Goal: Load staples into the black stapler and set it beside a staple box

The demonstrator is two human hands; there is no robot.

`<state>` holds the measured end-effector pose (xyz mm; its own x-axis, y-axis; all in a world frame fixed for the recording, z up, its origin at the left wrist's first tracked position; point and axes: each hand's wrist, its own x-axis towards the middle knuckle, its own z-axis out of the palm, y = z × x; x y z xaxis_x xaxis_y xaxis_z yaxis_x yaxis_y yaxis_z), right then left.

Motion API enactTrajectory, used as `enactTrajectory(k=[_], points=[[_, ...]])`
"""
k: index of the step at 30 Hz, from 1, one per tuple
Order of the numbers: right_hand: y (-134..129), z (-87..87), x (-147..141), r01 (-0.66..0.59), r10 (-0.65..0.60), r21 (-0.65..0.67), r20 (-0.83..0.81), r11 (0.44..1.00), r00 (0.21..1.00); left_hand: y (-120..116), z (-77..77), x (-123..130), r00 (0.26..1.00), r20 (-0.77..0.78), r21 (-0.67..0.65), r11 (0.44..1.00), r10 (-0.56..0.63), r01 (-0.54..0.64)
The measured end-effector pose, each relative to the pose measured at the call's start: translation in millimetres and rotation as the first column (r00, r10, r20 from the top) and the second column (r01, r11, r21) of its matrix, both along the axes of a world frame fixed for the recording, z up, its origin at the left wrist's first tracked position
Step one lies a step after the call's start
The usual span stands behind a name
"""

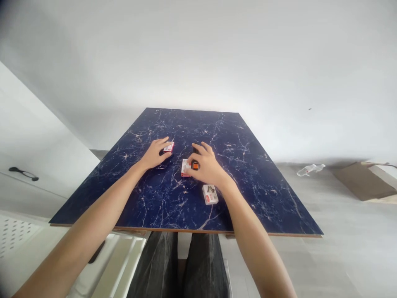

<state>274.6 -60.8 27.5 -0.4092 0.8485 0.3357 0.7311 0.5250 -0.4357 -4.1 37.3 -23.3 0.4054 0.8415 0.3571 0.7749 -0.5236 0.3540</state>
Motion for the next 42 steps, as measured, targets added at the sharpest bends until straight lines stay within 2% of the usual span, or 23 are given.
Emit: enactTrajectory(k=[2,4,6,7,8,10,12,14,17,19,22,24,27,29,30,32,34,35,37,38,40,42], points=[[-7.0,6.5,17.1,0.001,-0.008,-0.056,-0.127,0.998,0.992,9.6,-1.5,0.7,0.998,-0.04,-0.056,0.997,-0.048,0.046],[-19.7,7.9,37.7,-0.119,0.069,-0.209,-0.233,0.971,0.97,16.2,0.3,1.9,0.994,-0.07,-0.099,0.993,-0.078,0.071],[-35.4,4.0,55.6,-0.286,0.185,-0.426,-0.264,0.858,0.947,17.1,5.1,2.1,0.991,-0.076,-0.121,0.987,-0.113,0.103],[-42.9,0.7,61.9,-0.303,0.211,-0.509,-0.233,0.806,0.949,14.8,8.7,2.3,0.99,-0.064,-0.13,0.984,-0.128,0.118],[-49.2,-2.7,65.7,-0.286,0.214,-0.558,-0.193,0.779,0.958,10.6,12.9,2.8,0.99,-0.038,-0.142,0.981,-0.138,0.131],[-57.0,-8.9,66.3,-0.212,0.18,-0.588,-0.115,0.78,0.977,-2.7,22.5,7.3,0.987,0.037,-0.165,0.973,-0.159,0.163],[-58.3,-12.8,60.2,-0.134,0.108,-0.561,-0.079,0.817,0.991,-19.8,31.3,17.6,0.973,0.111,-0.163,0.962,-0.203,0.219],[-55.9,-14.8,52.5,-0.057,0.03,-0.524,-0.059,0.85,0.998,-36.3,36.4,32.1,0.95,0.118,-0.155,0.94,-0.289,0.305],[-53.1,-17.3,46.8,0.009,-0.046,-0.456,-0.069,0.89,0.997,-51.8,35.4,50.9,0.919,0.038,-0.23,0.891,-0.393,0.391],[-53.4,-19.2,48.8,0.015,-0.053,-0.421,-0.079,0.907,0.996,-54.8,31.0,55.7,0.912,0.016,-0.277,0.875,-0.41,0.398],[-51.0,-18.3,55.1,0.021,-0.04,-0.359,-0.044,0.933,0.998,-52.8,23.4,54.0,0.933,0.054,-0.329,0.876,-0.357,0.354],[-42.1,-12.2,56.1,0.036,-0.049,-0.248,-0.045,0.968,0.998,-50.5,18.3,51.9,0.942,0.101,-0.336,0.88,-0.321,0.336],[-13.3,3.6,44.9,0.128,-0.129,-0.014,-0.158,0.992,0.979,-47.2,10.1,50.2,0.928,0.195,-0.353,0.86,-0.318,0.369],[13.8,13.9,27.5,0.196,-0.173,0.074,-0.24,0.978,0.955,-43.5,5.7,47.6,0.902,0.303,-0.363,0.838,-0.308,0.408],[28.0,17.4,16.3,0.205,-0.175,0.098,-0.257,0.974,0.951,-40.9,4.3,45.3,0.881,0.38,-0.339,0.844,-0.281,0.415],[54.5,19.7,-7.8,0.173,-0.144,0.127,-0.205,0.977,0.968,-34.1,3.3,38.7,0.823,0.543,-0.234,0.912,-0.166,0.338],[74.9,16.9,-28.3,0.067,-0.066,0.047,-0.022,0.997,0.998,-27.2,3.5,31.5,0.77,0.637,-0.152,0.976,-0.025,0.158],[82.1,15.0,-35.1,0.016,-0.014,-0.029,0.087,0.999,0.996,-24.7,3.3,28.6,0.771,0.636,-0.146,0.986,0.035,0.076],[90.8,12.9,-39.6,-0.048,0.079,-0.159,0.197,0.986,0.977,-22.5,2.1,26.6,0.831,0.547,-0.181,0.983,0.104,-0.004],[92.6,13.0,-37.5,-0.066,0.099,-0.171,0.189,0.983,0.977,-23.2,1.1,27.7,0.872,0.478,-0.208,0.978,0.104,-0.003],[91.5,13.8,-26.6,-0.047,0.056,-0.101,0.081,0.994,0.995,-27.6,-0.8,33.4,0.938,0.344,-0.253,0.967,0.048,0.044],[85.2,10.1,-10.7,0.074,-0.074,-0.011,-0.07,0.997,0.995,-34.0,-1.3,40.5,0.966,0.257,-0.27,0.956,-0.039,0.111]])
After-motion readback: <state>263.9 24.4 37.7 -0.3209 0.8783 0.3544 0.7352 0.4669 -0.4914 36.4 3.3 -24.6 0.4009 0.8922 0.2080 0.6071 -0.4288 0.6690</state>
